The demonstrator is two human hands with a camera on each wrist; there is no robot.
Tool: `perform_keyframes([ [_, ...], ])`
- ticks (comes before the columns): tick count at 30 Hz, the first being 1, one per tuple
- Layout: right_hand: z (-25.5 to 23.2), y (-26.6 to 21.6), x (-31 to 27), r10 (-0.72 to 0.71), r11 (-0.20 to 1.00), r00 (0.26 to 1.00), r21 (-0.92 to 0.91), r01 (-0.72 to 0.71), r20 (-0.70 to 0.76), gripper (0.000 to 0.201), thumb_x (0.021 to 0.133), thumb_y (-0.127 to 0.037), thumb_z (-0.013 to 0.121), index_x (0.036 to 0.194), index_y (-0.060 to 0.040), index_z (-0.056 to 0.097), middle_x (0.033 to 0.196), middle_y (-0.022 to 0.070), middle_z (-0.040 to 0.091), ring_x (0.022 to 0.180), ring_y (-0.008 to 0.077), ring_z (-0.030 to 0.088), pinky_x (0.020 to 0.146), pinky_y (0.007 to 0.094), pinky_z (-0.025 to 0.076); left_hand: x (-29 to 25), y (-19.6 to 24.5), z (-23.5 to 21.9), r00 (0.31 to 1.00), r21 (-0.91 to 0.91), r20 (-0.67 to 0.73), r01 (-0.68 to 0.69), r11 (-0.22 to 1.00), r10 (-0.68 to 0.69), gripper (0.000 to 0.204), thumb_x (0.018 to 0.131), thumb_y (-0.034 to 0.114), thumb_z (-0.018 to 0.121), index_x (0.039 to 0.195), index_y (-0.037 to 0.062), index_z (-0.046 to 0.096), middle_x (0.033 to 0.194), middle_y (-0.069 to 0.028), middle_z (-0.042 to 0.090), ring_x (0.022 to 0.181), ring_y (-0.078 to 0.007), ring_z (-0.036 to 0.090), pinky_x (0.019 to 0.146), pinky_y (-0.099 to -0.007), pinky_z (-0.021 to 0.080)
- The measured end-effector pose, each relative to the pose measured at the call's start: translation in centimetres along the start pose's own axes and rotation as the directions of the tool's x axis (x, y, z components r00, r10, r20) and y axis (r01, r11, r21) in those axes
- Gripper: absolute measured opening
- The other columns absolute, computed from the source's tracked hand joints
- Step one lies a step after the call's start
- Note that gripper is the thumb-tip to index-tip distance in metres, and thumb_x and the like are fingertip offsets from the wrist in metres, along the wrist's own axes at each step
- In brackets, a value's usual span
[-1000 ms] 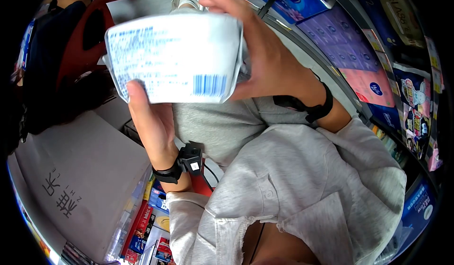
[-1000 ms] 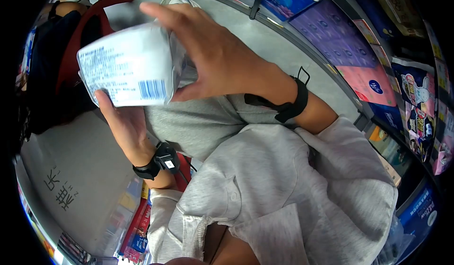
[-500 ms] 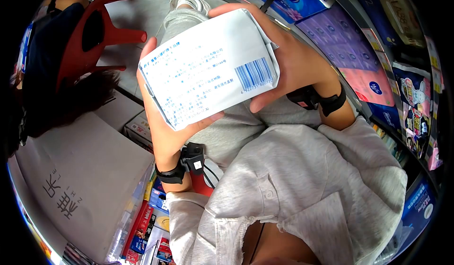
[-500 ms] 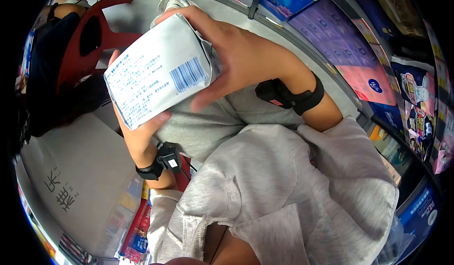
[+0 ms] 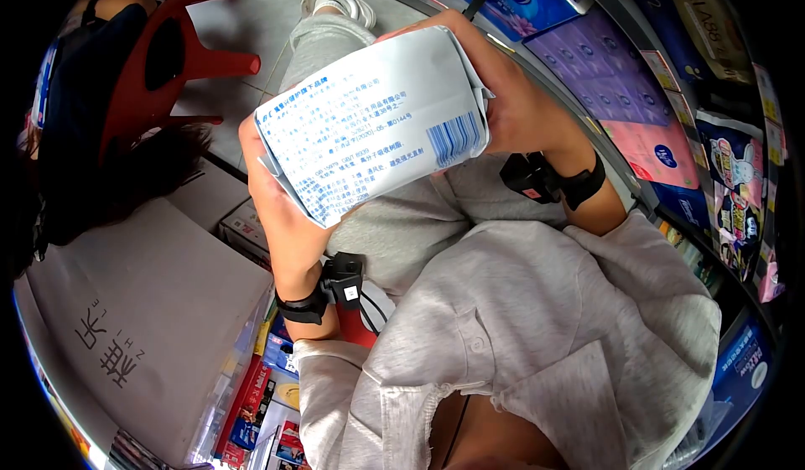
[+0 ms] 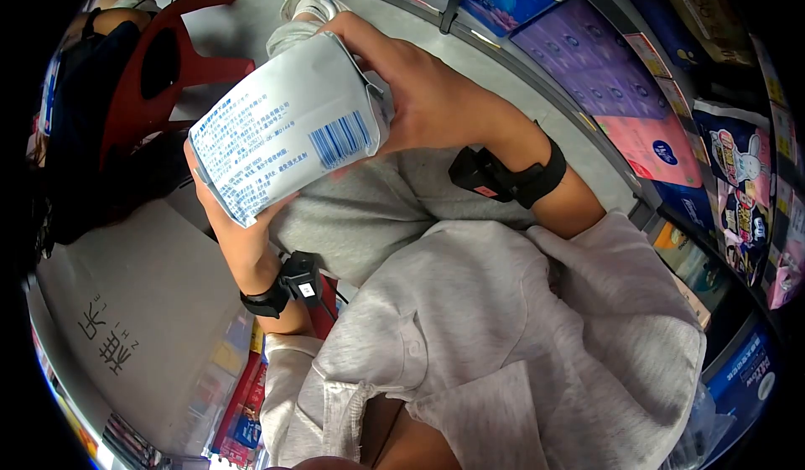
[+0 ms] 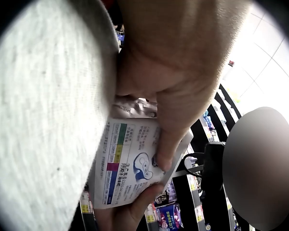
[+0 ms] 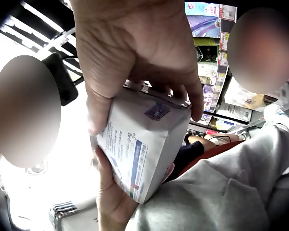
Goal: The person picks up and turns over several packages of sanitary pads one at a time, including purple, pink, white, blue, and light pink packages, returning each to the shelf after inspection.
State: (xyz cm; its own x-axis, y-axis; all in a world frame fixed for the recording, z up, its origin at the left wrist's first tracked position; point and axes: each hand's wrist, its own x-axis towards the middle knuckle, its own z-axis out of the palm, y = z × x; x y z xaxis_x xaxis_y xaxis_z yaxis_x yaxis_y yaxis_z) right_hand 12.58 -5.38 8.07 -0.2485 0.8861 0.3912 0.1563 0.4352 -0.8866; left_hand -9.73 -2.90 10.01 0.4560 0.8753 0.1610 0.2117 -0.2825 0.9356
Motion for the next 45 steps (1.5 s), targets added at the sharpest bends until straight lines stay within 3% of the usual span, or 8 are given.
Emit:
perform_keyframes([
  [13, 0.5, 1.3, -0.1, -0.086, 0.996, 0.996, -0.04, 0.085, -0.033, 0.081, 0.055, -0.021, 0.081, 0.121, -0.008, 0.036, 0.109, 0.0101, 0.056, 0.102, 0.0251, 0.055, 0.089, 0.0345, 0.044, 0.5, 0.5, 0.7, 0.996, -0.029, 0.003, -0.09, 0.996, 0.09, 0.063, 0.062, 0.012, 0.077, 0.109, 0.0009, 0.037, 0.117, -0.0149, 0.048, 0.105, -0.0192, 0.05, 0.091, -0.031, 0.038],
  [19, 0.1, 0.0, -0.1, -0.016, 0.998, 1.0, -0.064, 0.017, 0.007, 0.092, 0.052, -0.027, 0.083, 0.126, -0.0094, 0.031, 0.109, 0.0122, 0.055, 0.102, 0.0263, 0.055, 0.089, 0.0358, 0.045, 0.2, 0.5, -0.1, 0.999, 0.033, 0.035, 0.024, 0.999, -0.025, 0.081, 0.052, 0.02, 0.084, 0.114, 0.0005, 0.036, 0.112, -0.0121, 0.049, 0.103, -0.0196, 0.051, 0.089, -0.0316, 0.039],
  [22, 0.2, -0.2, 0.2, -0.081, 0.997, 0.996, -0.009, 0.081, -0.029, 0.097, 0.051, -0.031, 0.084, 0.128, -0.0099, 0.028, 0.11, 0.0123, 0.054, 0.101, 0.0278, 0.055, 0.087, 0.0355, 0.046, 0.4, 0.9, 0.5, 0.997, -0.032, 0.019, 0.073, 0.997, -0.072, 0.091, 0.046, 0.024, 0.086, 0.117, 0.0011, 0.034, 0.11, -0.0104, 0.048, 0.103, -0.0196, 0.051, 0.089, -0.0318, 0.04],
  [24, 0.2, -0.5, 0.2, -0.062, 0.997, 0.997, 0.038, 0.064, -0.037, 0.097, 0.052, -0.032, 0.083, 0.128, -0.0102, 0.028, 0.111, 0.0117, 0.053, 0.101, 0.0282, 0.055, 0.087, 0.0352, 0.046, 0.9, 1.8, 1.2, 0.997, -0.269, -0.027, 0.063, 0.961, -0.073, 0.095, 0.044, 0.023, 0.087, 0.119, 0.0019, 0.032, 0.113, -0.0106, 0.046, 0.104, -0.0205, 0.05, 0.091, -0.0321, 0.04],
  [26, 0.2, -0.6, 0.3, -0.041, 0.995, 0.998, 0.084, 0.045, -0.045, 0.097, 0.052, -0.033, 0.083, 0.128, -0.0105, 0.027, 0.111, 0.0111, 0.052, 0.101, 0.0286, 0.055, 0.087, 0.0349, 0.046, 0.8, 1.7, 0.9, 0.998, -0.255, -0.014, 0.063, 0.965, -0.069, 0.096, 0.043, 0.022, 0.087, 0.119, 0.0019, 0.032, 0.114, -0.0115, 0.046, 0.105, -0.0211, 0.05, 0.092, -0.0325, 0.04],
  [33, 0.2, 0.2, 0.4, -0.092, 0.996, 0.996, 0.004, 0.092, -0.01, 0.08, 0.055, -0.036, 0.081, 0.118, -0.0055, 0.041, 0.113, 0.0135, 0.051, 0.104, 0.0255, 0.052, 0.087, 0.0339, 0.044, 0.9, 0.6, 0.4, 0.996, -0.174, 0.046, -0.065, 0.983, 0.074, 0.089, 0.042, 0.016, 0.088, 0.114, 0.0044, 0.037, 0.117, -0.0172, 0.047, 0.109, -0.0244, 0.049, 0.092, -0.0355, 0.04],
  [44, 0.2, 0.2, 0.4, -0.119, 0.991, 0.993, -0.051, 0.12, 0.013, 0.069, 0.06, -0.035, 0.077, 0.114, -0.0038, 0.046, 0.117, 0.0164, 0.05, 0.111, 0.0273, 0.048, 0.09, 0.0354, 0.042, 0.7, 0.3, 1.0, 1.0, -0.331, 0.008, -0.026, 0.943, 0.03, 0.075, 0.049, 0.016, 0.085, 0.108, 0.006, 0.04, 0.118, -0.0203, 0.047, 0.108, -0.0262, 0.05, 0.091, -0.0356, 0.043],
  [45, 0.4, 0.3, 0.6, -0.15, 0.987, 0.988, -0.07, 0.148, -0.027, 0.066, 0.06, -0.034, 0.077, 0.111, -0.0048, 0.048, 0.109, 0.013, 0.053, 0.103, 0.0251, 0.052, 0.085, 0.0335, 0.044, 0.7, 0.3, 1.0, 1.0, -0.338, 0.008, -0.022, 0.941, 0.026, 0.074, 0.049, 0.015, 0.085, 0.108, 0.0063, 0.04, 0.118, -0.0204, 0.047, 0.109, -0.0262, 0.049, 0.091, -0.0358, 0.043],
])
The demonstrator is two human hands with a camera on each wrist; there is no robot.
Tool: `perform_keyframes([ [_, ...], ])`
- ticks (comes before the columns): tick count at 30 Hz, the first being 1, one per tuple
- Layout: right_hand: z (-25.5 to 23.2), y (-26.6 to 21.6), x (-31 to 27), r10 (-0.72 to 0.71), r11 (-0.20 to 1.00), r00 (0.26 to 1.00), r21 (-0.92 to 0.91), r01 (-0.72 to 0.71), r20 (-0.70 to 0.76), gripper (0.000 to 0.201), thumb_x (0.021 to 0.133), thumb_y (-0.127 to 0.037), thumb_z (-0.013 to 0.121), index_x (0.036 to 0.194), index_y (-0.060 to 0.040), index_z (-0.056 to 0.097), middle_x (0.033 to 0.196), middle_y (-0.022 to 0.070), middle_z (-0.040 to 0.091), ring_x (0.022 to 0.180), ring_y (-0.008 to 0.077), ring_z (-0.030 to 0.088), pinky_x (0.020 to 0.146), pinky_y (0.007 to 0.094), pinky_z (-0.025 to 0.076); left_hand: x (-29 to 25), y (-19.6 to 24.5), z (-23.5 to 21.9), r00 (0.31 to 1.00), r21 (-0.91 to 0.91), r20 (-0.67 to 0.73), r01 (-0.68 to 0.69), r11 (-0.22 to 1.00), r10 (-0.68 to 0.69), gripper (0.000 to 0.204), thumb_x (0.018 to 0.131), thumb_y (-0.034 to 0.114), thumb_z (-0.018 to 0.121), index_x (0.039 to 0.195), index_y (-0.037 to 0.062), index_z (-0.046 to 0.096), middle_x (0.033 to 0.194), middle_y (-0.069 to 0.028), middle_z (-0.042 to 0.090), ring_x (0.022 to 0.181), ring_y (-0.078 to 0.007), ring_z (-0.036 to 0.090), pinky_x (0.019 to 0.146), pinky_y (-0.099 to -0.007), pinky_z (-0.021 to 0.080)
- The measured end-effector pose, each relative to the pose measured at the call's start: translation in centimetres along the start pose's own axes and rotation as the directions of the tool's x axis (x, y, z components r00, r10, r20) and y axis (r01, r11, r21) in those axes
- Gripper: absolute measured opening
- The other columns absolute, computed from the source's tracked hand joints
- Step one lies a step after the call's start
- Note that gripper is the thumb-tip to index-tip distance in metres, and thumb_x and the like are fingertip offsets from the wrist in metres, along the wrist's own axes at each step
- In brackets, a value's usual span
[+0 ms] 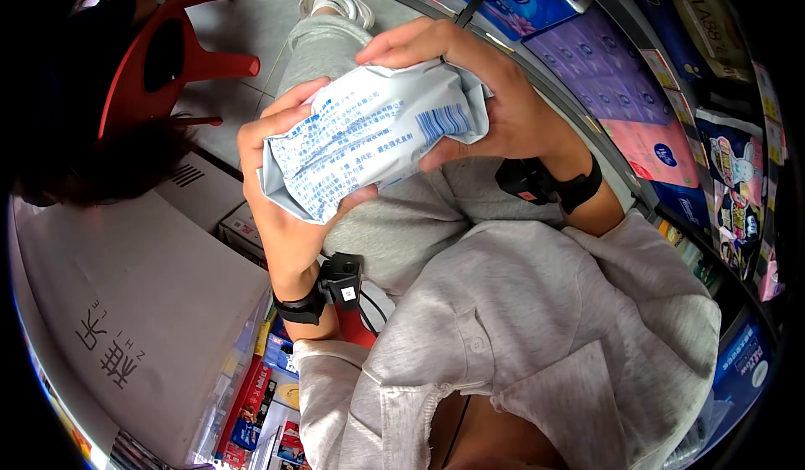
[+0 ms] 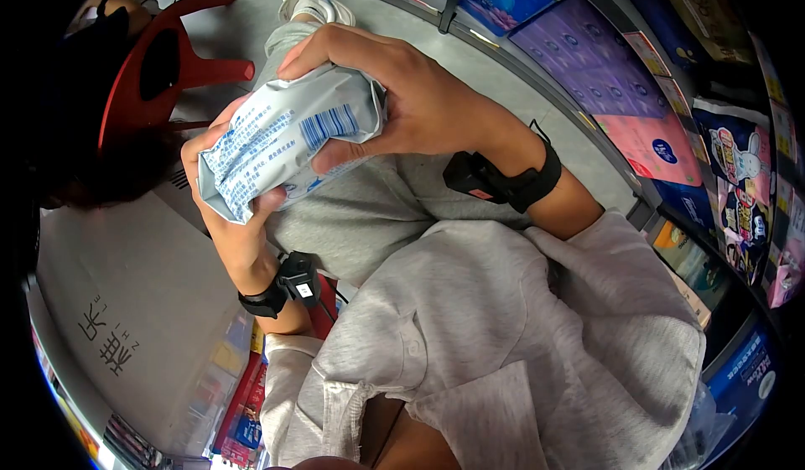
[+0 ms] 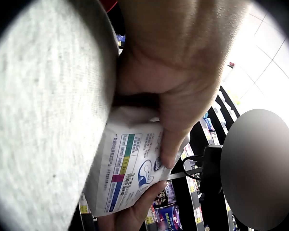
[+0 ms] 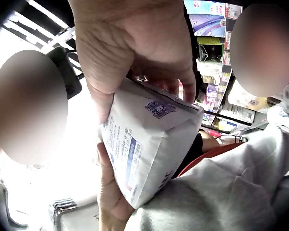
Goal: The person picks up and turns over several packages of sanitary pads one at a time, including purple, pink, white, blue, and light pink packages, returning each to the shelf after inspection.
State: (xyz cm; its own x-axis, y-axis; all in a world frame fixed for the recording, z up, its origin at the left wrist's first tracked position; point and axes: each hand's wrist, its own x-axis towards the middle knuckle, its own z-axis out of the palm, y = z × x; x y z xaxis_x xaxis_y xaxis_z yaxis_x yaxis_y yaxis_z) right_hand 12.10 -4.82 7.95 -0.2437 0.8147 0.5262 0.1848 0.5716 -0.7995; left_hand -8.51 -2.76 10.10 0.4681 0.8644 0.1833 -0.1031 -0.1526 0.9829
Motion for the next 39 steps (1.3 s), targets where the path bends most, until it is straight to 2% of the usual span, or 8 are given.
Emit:
perform_keyframes([
  [11, 0.3, 0.0, 0.1, 0.098, 0.982, 0.982, 0.174, -0.069, -0.164, 0.056, 0.075, -0.039, 0.067, 0.114, -0.0046, 0.046, 0.096, 0.0098, 0.057, 0.091, 0.0188, 0.057, 0.078, 0.0271, 0.045, 0.4, 0.8, 0.3, 0.986, -0.053, -0.086, 0.135, 0.989, -0.14, 0.097, 0.057, 0.019, 0.08, 0.132, -0.0014, 0.023, 0.123, -0.0139, 0.042, 0.114, -0.0227, 0.043, 0.096, -0.033, 0.034],
  [13, -0.6, -0.4, 0.0, 0.37, 0.896, 0.923, 0.305, -0.323, -0.109, 0.064, 0.078, -0.046, 0.06, 0.121, -0.0026, 0.04, 0.105, 0.0086, 0.055, 0.098, 0.0157, 0.054, 0.081, 0.0256, 0.045, 0.5, 1.0, 0.7, 0.983, -0.114, -0.116, 0.132, 0.985, -0.146, 0.092, 0.061, 0.015, 0.077, 0.133, -0.0014, 0.022, 0.125, -0.0154, 0.039, 0.117, -0.0235, 0.04, 0.097, -0.0331, 0.033],
  [17, -0.1, 0.1, 0.3, 0.602, 0.718, 0.786, 0.525, -0.456, -0.141, 0.052, 0.09, -0.04, 0.043, 0.124, -0.0006, 0.034, 0.111, 0.0096, 0.046, 0.102, 0.0129, 0.043, 0.087, 0.0236, 0.035, 0.4, 0.6, 0.1, 0.992, -0.055, -0.02, 0.119, 0.991, -0.121, 0.091, 0.063, 0.014, 0.075, 0.134, -0.0028, 0.021, 0.131, -0.0189, 0.034, 0.12, -0.0253, 0.038, 0.099, -0.0339, 0.029],
  [25, -0.5, 0.3, 0.2, 0.546, 0.729, 0.834, 0.532, -0.431, -0.072, 0.056, 0.092, -0.045, 0.032, 0.123, 0.0006, 0.035, 0.112, 0.0113, 0.047, 0.103, 0.0151, 0.046, 0.088, 0.0249, 0.035, -0.1, 0.4, -0.5, 0.989, -0.047, -0.035, 0.142, 0.989, -0.144, 0.075, 0.075, 0.024, 0.062, 0.132, -0.0054, 0.025, 0.131, -0.0186, 0.037, 0.122, -0.0247, 0.036, 0.101, -0.0339, 0.026],
  [27, -0.4, 0.9, 0.0, 0.469, 0.837, 0.873, 0.381, -0.392, -0.132, 0.063, 0.086, -0.056, 0.035, 0.12, -0.0031, 0.042, 0.103, 0.0086, 0.056, 0.094, 0.0127, 0.056, 0.076, 0.0222, 0.047, -0.1, 0.5, -0.3, 0.989, -0.039, -0.042, 0.142, 0.989, -0.144, 0.074, 0.075, 0.023, 0.061, 0.133, -0.0056, 0.025, 0.131, -0.0184, 0.037, 0.122, -0.0244, 0.036, 0.1, -0.0337, 0.026],
  [34, -1.0, 0.2, 0.0, 0.519, 0.754, 0.855, 0.465, -0.464, 0.011, 0.06, 0.091, -0.049, 0.028, 0.122, 0.0015, 0.037, 0.11, 0.0113, 0.05, 0.101, 0.0157, 0.048, 0.088, 0.0267, 0.036, -0.1, 0.4, -0.7, 0.991, 0.021, 0.008, 0.13, 0.991, -0.13, 0.069, 0.077, 0.013, 0.057, 0.134, -0.0056, 0.023, 0.133, -0.0168, 0.034, 0.122, -0.0216, 0.036, 0.1, -0.0322, 0.027],
  [36, -0.6, 1.0, -0.3, 0.436, 0.897, 0.893, 0.134, -0.421, -0.112, 0.064, 0.088, -0.055, 0.022, 0.119, -0.0033, 0.043, 0.103, 0.009, 0.056, 0.093, 0.0115, 0.057, 0.073, 0.0203, 0.048, 0.0, 0.6, -0.5, 0.992, 0.028, 0.011, 0.127, 0.992, -0.127, 0.067, 0.077, 0.011, 0.056, 0.133, -0.0057, 0.024, 0.134, -0.0163, 0.033, 0.122, -0.0213, 0.035, 0.1, -0.0321, 0.027],
  [39, -0.2, 1.0, -0.3, 0.438, 0.886, 0.881, 0.252, -0.389, -0.178, 0.057, 0.09, -0.052, 0.031, 0.11, -0.003, 0.051, 0.095, 0.009, 0.057, 0.089, 0.0143, 0.055, 0.075, 0.0235, 0.042, 0.0, 0.6, -0.4, 0.994, 0.047, 0.021, 0.109, 0.993, -0.11, 0.065, 0.077, 0.009, 0.055, 0.133, -0.0057, 0.025, 0.134, -0.0158, 0.031, 0.122, -0.021, 0.034, 0.1, -0.0321, 0.027],
])
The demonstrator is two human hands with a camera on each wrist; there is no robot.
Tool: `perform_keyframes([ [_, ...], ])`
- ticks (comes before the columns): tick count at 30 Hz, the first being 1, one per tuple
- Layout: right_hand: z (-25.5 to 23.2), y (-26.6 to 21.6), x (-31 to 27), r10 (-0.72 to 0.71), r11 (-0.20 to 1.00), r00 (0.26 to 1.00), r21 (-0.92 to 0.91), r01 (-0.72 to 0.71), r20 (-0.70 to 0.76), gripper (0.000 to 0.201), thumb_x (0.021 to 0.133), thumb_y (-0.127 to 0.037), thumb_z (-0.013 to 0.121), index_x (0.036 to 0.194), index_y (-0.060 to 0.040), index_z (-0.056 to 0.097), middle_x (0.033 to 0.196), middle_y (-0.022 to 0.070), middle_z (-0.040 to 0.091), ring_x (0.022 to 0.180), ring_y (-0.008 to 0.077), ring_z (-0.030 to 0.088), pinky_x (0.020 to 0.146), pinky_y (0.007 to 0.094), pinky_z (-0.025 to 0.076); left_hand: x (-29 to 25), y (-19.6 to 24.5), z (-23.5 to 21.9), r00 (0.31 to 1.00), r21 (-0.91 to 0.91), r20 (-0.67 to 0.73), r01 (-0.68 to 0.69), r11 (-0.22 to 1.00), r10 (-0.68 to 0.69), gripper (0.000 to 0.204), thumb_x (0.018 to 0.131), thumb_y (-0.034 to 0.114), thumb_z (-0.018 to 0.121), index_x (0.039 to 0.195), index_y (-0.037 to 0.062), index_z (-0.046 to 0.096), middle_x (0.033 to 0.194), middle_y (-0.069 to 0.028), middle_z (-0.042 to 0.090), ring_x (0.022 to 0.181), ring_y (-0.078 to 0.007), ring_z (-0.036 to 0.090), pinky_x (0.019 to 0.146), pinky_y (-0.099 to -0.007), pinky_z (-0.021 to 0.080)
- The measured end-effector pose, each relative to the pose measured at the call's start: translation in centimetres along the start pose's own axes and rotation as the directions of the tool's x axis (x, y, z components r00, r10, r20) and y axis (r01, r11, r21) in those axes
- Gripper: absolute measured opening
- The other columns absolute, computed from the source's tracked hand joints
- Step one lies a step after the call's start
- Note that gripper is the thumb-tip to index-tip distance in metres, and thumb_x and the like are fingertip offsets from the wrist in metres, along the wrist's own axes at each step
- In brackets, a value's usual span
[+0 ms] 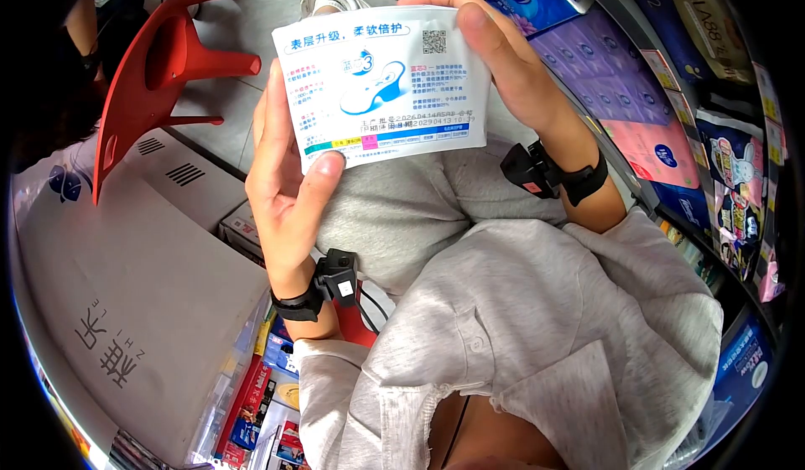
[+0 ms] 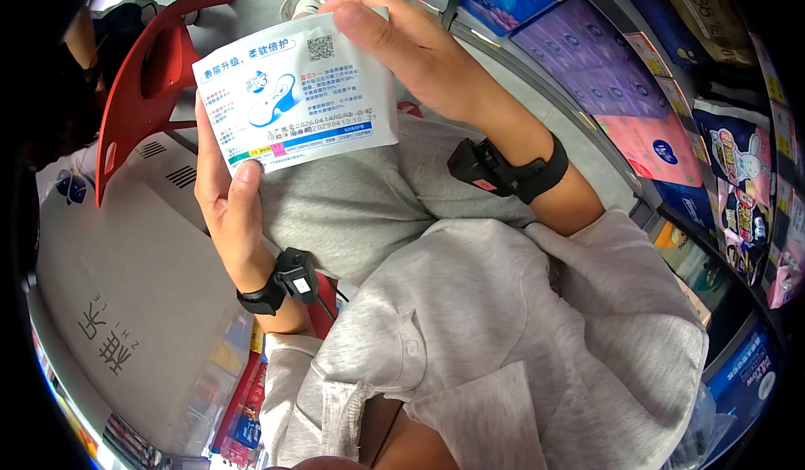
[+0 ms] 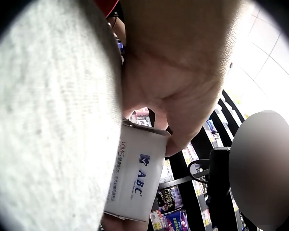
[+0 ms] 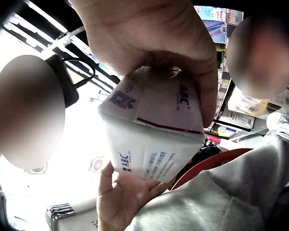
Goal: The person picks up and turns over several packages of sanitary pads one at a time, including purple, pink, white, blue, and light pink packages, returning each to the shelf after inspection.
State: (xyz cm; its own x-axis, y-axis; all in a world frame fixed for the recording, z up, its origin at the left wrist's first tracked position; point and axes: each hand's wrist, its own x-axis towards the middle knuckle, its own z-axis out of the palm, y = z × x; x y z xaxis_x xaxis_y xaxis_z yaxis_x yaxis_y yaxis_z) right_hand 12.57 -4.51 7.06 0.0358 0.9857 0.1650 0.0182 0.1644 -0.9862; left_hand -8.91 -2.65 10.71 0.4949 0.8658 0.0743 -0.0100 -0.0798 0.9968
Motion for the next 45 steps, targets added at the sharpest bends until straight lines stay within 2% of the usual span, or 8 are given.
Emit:
perform_keyframes([
  [7, 0.0, 0.3, -0.1, -0.011, 1.0, 1.0, -0.004, 0.011, 0.002, 0.058, 0.089, -0.054, 0.031, 0.112, -0.0037, 0.05, 0.095, 0.0089, 0.058, 0.089, 0.0143, 0.056, 0.074, 0.0248, 0.043, 0.0, 0.1, -0.1, 1.0, 0.038, 0.014, 0.006, 0.999, -0.006, 0.066, 0.077, 0.01, 0.055, 0.134, -0.0047, 0.025, 0.133, -0.0157, 0.033, 0.122, -0.0212, 0.035, 0.099, -0.0322, 0.027],
  [9, -0.4, 0.2, -0.1, 0.071, 0.997, 0.997, 0.001, -0.071, 0.033, 0.072, 0.086, -0.06, 0.013, 0.119, -0.0051, 0.045, 0.108, 0.008, 0.057, 0.096, 0.0125, 0.057, 0.077, 0.0242, 0.048, 0.0, 0.0, 0.0, 1.0, 0.023, 0.002, 0.001, 1.0, -0.001, 0.067, 0.077, 0.011, 0.054, 0.134, -0.0045, 0.024, 0.133, -0.0158, 0.033, 0.122, -0.0213, 0.035, 0.099, -0.0322, 0.027],
  [12, -0.5, -0.1, -0.1, 0.119, 0.993, 0.992, 0.003, -0.119, 0.048, 0.075, 0.085, -0.061, 0.009, 0.119, -0.006, 0.047, 0.109, 0.0071, 0.057, 0.097, 0.0128, 0.058, 0.081, 0.0258, 0.047, 0.1, 0.0, 0.0, 1.0, 0.005, -0.009, -0.002, 1.0, 0.002, 0.067, 0.077, 0.013, 0.054, 0.134, -0.0041, 0.023, 0.132, -0.016, 0.034, 0.121, -0.0216, 0.036, 0.1, -0.0321, 0.027],
  [16, -0.4, -0.3, -0.2, 0.127, 0.992, 0.992, -0.009, -0.127, 0.025, 0.072, 0.086, -0.059, 0.011, 0.118, -0.0065, 0.048, 0.106, 0.0075, 0.058, 0.096, 0.0134, 0.058, 0.082, 0.0262, 0.046, 0.1, 0.1, 0.1, 0.999, -0.01, -0.03, 0.011, 1.0, -0.012, 0.068, 0.077, 0.014, 0.054, 0.135, -0.0039, 0.023, 0.134, -0.0171, 0.033, 0.122, -0.0223, 0.035, 0.101, -0.0326, 0.026],
  [18, -0.8, -0.8, 0.2, 0.063, 0.968, 0.987, 0.23, -0.097, 0.151, 0.063, 0.091, -0.052, 0.025, 0.119, 0.0022, 0.043, 0.11, 0.0117, 0.052, 0.1, 0.0164, 0.049, 0.086, 0.0265, 0.037, 0.0, 0.1, 0.2, 0.999, -0.027, -0.045, 0.015, 1.0, -0.016, 0.068, 0.077, 0.013, 0.055, 0.135, -0.0039, 0.023, 0.134, -0.0175, 0.033, 0.122, -0.0226, 0.035, 0.101, -0.0329, 0.026],
  [22, -0.4, -2.3, 0.0, 0.045, 0.993, 0.995, 0.107, -0.054, 0.085, 0.066, 0.091, -0.053, 0.022, 0.115, 0.0023, 0.047, 0.11, 0.012, 0.053, 0.1, 0.017, 0.05, 0.085, 0.0263, 0.038, -0.1, 0.1, 0.2, 0.998, -0.075, -0.056, 0.02, 0.997, -0.024, 0.07, 0.076, 0.012, 0.059, 0.135, -0.0039, 0.022, 0.134, -0.0183, 0.034, 0.122, -0.0231, 0.037, 0.1, -0.0333, 0.027],
  [33, -0.6, -1.0, -0.1, 0.147, 0.959, 0.981, 0.226, -0.172, 0.123, 0.063, 0.091, -0.052, 0.024, 0.116, 0.0005, 0.049, 0.107, 0.0106, 0.055, 0.097, 0.0164, 0.052, 0.082, 0.0253, 0.039, 0.1, 0.2, 0.2, 0.999, -0.091, -0.036, 0.018, 0.996, -0.021, 0.074, 0.075, 0.012, 0.063, 0.134, -0.0042, 0.022, 0.132, -0.0186, 0.037, 0.119, -0.0229, 0.04, 0.098, -0.0334, 0.03],
  [45, -0.6, -0.6, 0.1, 0.092, 0.966, 0.987, 0.229, -0.121, 0.134, 0.064, 0.09, -0.053, 0.024, 0.116, 0.0009, 0.047, 0.107, 0.0112, 0.055, 0.098, 0.0161, 0.051, 0.084, 0.0256, 0.037, 0.1, 0.1, 0.2, 0.999, -0.086, -0.033, 0.016, 0.996, -0.019, 0.075, 0.075, 0.013, 0.064, 0.134, -0.0046, 0.022, 0.131, -0.0189, 0.037, 0.119, -0.0232, 0.04, 0.098, -0.0338, 0.03],
])
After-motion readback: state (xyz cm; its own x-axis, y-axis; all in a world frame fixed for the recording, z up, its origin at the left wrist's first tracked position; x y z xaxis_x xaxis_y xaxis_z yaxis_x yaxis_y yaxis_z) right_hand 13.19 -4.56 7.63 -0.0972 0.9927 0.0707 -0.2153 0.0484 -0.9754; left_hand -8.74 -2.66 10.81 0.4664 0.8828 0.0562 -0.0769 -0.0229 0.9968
